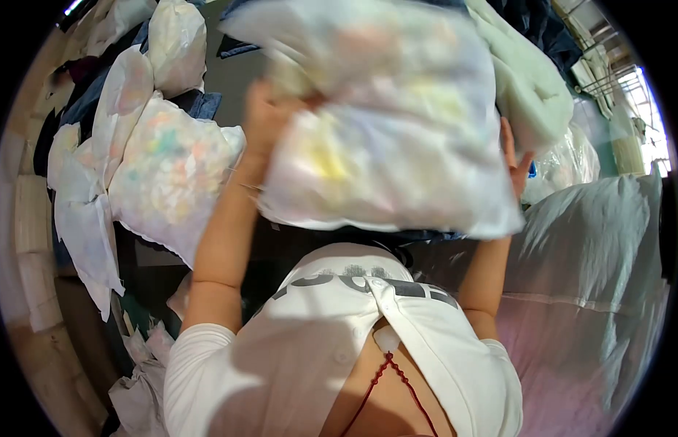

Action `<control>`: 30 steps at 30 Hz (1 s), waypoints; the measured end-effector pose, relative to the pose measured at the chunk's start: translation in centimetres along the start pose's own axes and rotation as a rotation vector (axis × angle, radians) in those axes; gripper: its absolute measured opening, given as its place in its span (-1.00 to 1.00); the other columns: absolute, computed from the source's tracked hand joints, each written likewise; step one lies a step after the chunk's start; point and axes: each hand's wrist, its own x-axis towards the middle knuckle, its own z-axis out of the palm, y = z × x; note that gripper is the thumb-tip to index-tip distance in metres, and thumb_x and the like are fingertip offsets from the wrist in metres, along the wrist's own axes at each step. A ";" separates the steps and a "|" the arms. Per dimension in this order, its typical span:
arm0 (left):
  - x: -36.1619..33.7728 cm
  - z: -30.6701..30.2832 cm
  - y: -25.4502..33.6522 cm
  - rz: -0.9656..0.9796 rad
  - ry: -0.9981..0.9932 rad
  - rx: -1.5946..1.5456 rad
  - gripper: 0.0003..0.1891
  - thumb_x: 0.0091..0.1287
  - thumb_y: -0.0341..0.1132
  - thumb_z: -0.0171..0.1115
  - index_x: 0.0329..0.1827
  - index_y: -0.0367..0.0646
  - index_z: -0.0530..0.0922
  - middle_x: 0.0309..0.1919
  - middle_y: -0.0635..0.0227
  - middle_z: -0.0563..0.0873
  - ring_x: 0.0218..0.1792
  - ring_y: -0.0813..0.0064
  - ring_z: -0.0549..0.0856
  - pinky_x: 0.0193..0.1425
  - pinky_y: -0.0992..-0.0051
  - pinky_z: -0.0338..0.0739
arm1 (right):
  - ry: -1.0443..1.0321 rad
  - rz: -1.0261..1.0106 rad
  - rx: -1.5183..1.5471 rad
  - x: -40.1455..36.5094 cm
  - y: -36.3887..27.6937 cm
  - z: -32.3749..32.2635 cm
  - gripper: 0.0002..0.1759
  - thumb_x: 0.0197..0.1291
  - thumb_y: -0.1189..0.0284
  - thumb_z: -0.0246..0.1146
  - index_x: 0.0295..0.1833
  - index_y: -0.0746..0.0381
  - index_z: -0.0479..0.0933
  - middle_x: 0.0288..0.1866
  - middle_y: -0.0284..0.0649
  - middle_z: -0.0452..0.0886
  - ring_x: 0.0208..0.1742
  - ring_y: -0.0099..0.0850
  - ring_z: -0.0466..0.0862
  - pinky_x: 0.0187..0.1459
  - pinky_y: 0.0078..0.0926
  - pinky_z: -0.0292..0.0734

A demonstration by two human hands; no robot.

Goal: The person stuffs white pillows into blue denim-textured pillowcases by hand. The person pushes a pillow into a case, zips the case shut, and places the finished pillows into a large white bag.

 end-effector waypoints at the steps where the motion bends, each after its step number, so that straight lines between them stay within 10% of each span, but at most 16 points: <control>1: -1.8 4.0 0.2 0.025 -0.066 0.222 -0.55 0.12 -0.26 0.53 0.01 -0.29 0.60 -0.16 0.18 0.73 -0.14 0.35 0.70 0.02 0.32 0.63 | 0.076 0.018 -0.253 0.4 -1.0 -2.2 -0.16 0.44 -0.12 0.11 0.58 0.24 0.20 0.47 0.06 0.42 0.43 -0.14 0.47 0.41 -0.16 0.39; 3: -4.8 7.4 -2.6 -0.156 -0.179 0.559 -0.08 0.10 -0.13 0.56 0.49 -0.25 0.26 0.20 -0.14 0.62 0.14 -0.07 0.67 0.27 0.19 0.54 | 0.239 -0.009 -1.210 0.3 -2.5 -9.7 -0.12 0.34 -0.09 0.27 0.53 0.31 0.27 0.45 0.14 0.43 0.40 -0.13 0.50 0.37 -0.22 0.42; 5: -6.0 8.9 -2.4 0.191 -0.162 0.896 -0.01 0.15 -0.14 0.46 0.61 -0.16 0.10 0.35 -0.21 0.46 0.39 -0.09 0.46 0.52 0.13 0.26 | 0.301 -0.108 -2.140 -0.1 -2.2 -11.1 -0.10 0.17 0.09 0.48 0.47 0.37 0.33 0.43 0.24 0.44 0.44 -0.09 0.48 0.37 -0.24 0.40; 9: -2.3 15.1 -1.1 0.697 -0.332 0.961 -0.29 0.24 -0.12 0.26 0.45 -0.27 0.39 0.31 -0.22 0.49 0.45 0.02 0.39 0.64 0.14 0.02 | -0.028 -0.371 -1.847 2.1 3.8 -7.2 -0.25 0.34 0.30 0.32 0.56 0.26 0.26 0.62 0.09 0.20 0.59 -0.06 0.26 0.58 -0.18 0.07; 14: -1.7 16.2 -3.9 0.348 -0.669 1.053 -0.54 0.21 -0.22 0.18 0.05 -0.42 0.61 0.02 -0.15 0.68 0.14 0.05 0.63 0.41 0.16 0.37 | -0.142 -0.374 -2.083 2.3 8.6 -8.9 -0.51 0.31 0.31 0.30 0.31 0.25 0.52 0.36 0.03 0.53 0.47 -0.06 0.41 0.55 0.04 0.00; 17: -5.1 14.2 -2.8 0.113 -1.075 1.007 -0.63 0.17 -0.28 0.17 -0.14 -0.46 0.64 -0.07 -0.17 0.70 -0.01 -0.02 0.68 0.34 0.15 0.43 | -0.232 0.192 -1.705 -1.8 7.7 -7.6 -0.67 0.29 0.28 0.33 0.04 0.29 0.66 0.03 0.03 0.68 0.10 -0.07 0.62 0.20 -0.07 0.39; 20: -4.8 15.3 -5.9 0.328 -0.948 1.125 -0.56 0.18 -0.30 0.14 -0.04 -0.57 0.60 0.06 -0.27 0.66 0.13 -0.13 0.63 0.45 0.11 0.35 | -0.188 0.378 -1.796 1.5 9.6 -8.2 -0.70 0.30 0.27 0.30 -0.14 0.33 0.63 -0.22 0.02 0.62 -0.14 -0.08 0.60 -0.06 -0.12 0.45; 22: -2.6 16.1 -10.4 0.565 -0.455 1.066 -0.45 0.19 -0.31 0.12 0.13 -0.68 0.51 0.20 -0.35 0.57 0.29 -0.21 0.52 0.56 0.05 0.20 | -0.285 -0.229 -2.140 5.9 11.3 -9.8 -0.61 0.29 0.21 0.30 0.00 0.32 0.54 -0.07 -0.02 0.61 0.00 -0.08 0.57 0.05 -0.08 0.39; 30: 0.2 16.2 -11.0 0.505 -0.576 1.216 -0.27 0.40 -0.11 0.08 0.47 -0.56 0.26 0.52 -0.21 0.28 0.60 -0.03 0.18 0.68 0.04 -0.10 | -0.084 -0.304 -2.143 7.3 12.6 -11.2 -0.43 0.29 0.20 0.28 0.31 0.27 0.41 0.29 -0.05 0.49 0.32 -0.05 0.44 0.36 -0.03 0.26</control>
